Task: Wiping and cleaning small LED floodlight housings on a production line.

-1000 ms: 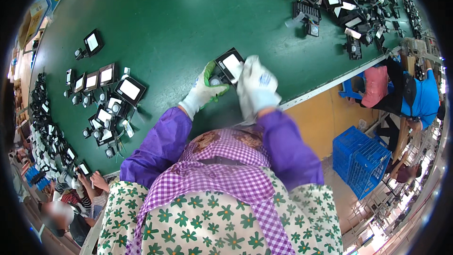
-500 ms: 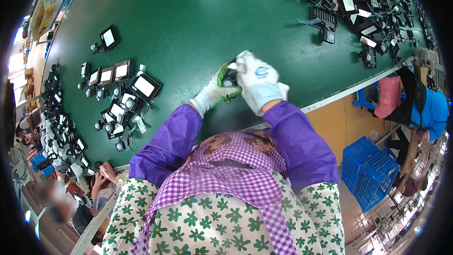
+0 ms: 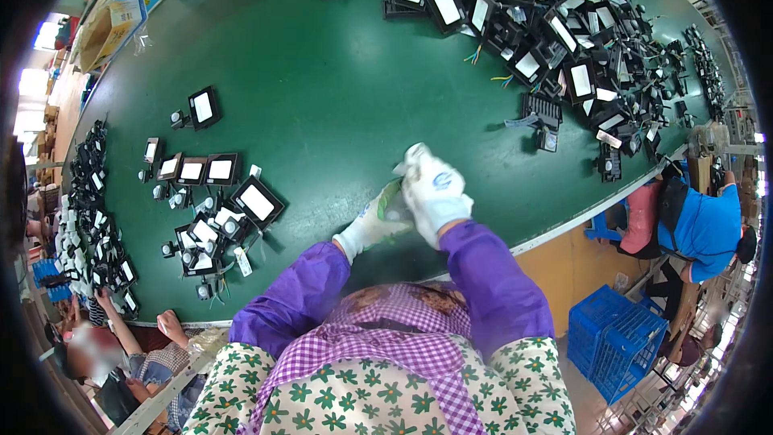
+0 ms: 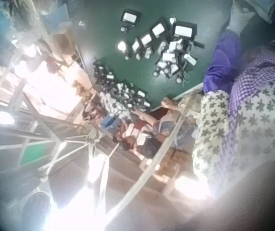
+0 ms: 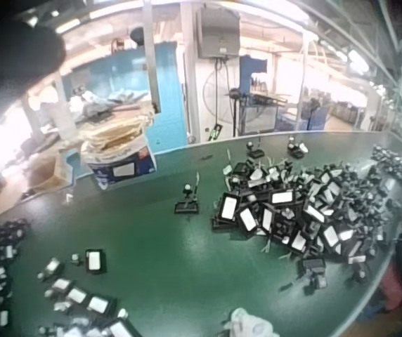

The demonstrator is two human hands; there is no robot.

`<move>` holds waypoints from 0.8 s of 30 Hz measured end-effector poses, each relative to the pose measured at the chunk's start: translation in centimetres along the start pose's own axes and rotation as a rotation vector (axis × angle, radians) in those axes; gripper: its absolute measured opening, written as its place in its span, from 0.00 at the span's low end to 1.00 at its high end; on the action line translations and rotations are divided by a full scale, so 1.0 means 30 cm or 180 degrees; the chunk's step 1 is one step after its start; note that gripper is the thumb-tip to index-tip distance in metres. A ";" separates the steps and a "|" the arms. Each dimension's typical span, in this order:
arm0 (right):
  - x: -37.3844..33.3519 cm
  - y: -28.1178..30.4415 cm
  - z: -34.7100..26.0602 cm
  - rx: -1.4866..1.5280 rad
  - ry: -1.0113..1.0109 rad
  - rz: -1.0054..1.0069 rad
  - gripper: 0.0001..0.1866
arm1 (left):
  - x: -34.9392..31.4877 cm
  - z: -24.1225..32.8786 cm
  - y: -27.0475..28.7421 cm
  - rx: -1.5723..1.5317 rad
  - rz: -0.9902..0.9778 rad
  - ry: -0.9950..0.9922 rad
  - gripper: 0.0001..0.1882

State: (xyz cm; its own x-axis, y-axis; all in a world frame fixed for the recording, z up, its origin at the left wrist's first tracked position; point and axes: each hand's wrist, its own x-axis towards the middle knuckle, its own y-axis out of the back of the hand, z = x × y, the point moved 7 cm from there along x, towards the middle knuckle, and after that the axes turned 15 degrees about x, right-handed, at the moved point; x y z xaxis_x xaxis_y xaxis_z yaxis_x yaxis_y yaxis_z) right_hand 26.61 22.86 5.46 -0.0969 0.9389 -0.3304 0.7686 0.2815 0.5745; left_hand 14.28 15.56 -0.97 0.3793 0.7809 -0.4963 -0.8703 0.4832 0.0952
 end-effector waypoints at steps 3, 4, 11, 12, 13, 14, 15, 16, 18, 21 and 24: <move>0.106 0.096 0.102 -0.0255 -0.0672 0.0183 0.17 | -0.024 0.056 -0.004 0.0019 -0.0162 0.0275 0.48; 0.121 0.073 0.123 -0.0331 -0.0505 0.0209 0.18 | -0.040 0.010 0.029 -0.0050 -0.0137 0.0224 0.48; 0.001 0.175 0.267 0.0065 -0.0263 0.0787 0.15 | -0.329 0.023 0.537 0.2952 -0.0810 0.0639 0.43; 0.007 0.174 0.292 0.0053 -0.0287 0.0697 0.17 | -0.361 0.016 0.635 0.3557 -0.0859 0.0765 0.45; 0.013 0.167 0.285 0.0083 -0.0246 0.0691 0.17 | -0.375 0.012 0.702 0.4148 -0.0915 0.0909 0.48; 0.011 0.180 0.257 0.0003 -0.0190 0.0704 0.15 | -0.371 0.194 0.740 0.4148 -0.0565 0.1599 0.49; 0.012 0.191 0.239 -0.0080 -0.0141 0.0726 0.14 | -0.318 0.258 0.782 0.4462 0.0094 0.0935 0.51; 0.021 0.181 0.233 -0.0253 -0.0055 0.0751 0.11 | -0.250 0.360 0.805 0.4350 0.0461 0.0608 0.51; 0.015 0.192 0.245 -0.0198 -0.0012 0.0850 0.08 | -0.024 0.517 0.826 0.3406 0.1181 -0.0268 0.45; 0.021 0.167 0.219 -0.0172 0.0183 0.0803 0.07 | 0.321 0.582 1.013 0.3158 0.2007 -0.0184 0.46; 0.021 0.165 0.231 -0.0210 0.0258 0.0793 0.06 | 0.629 0.666 1.160 0.3313 0.2654 -0.0116 0.49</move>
State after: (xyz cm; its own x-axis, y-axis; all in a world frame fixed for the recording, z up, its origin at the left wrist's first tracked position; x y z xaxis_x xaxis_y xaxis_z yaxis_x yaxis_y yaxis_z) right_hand 34.73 23.47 2.89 0.0379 0.9929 -0.1131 0.7324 0.0494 0.6791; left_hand -2.58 55.01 10.24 -0.1233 0.9909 0.0535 -0.2072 -0.0784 0.9752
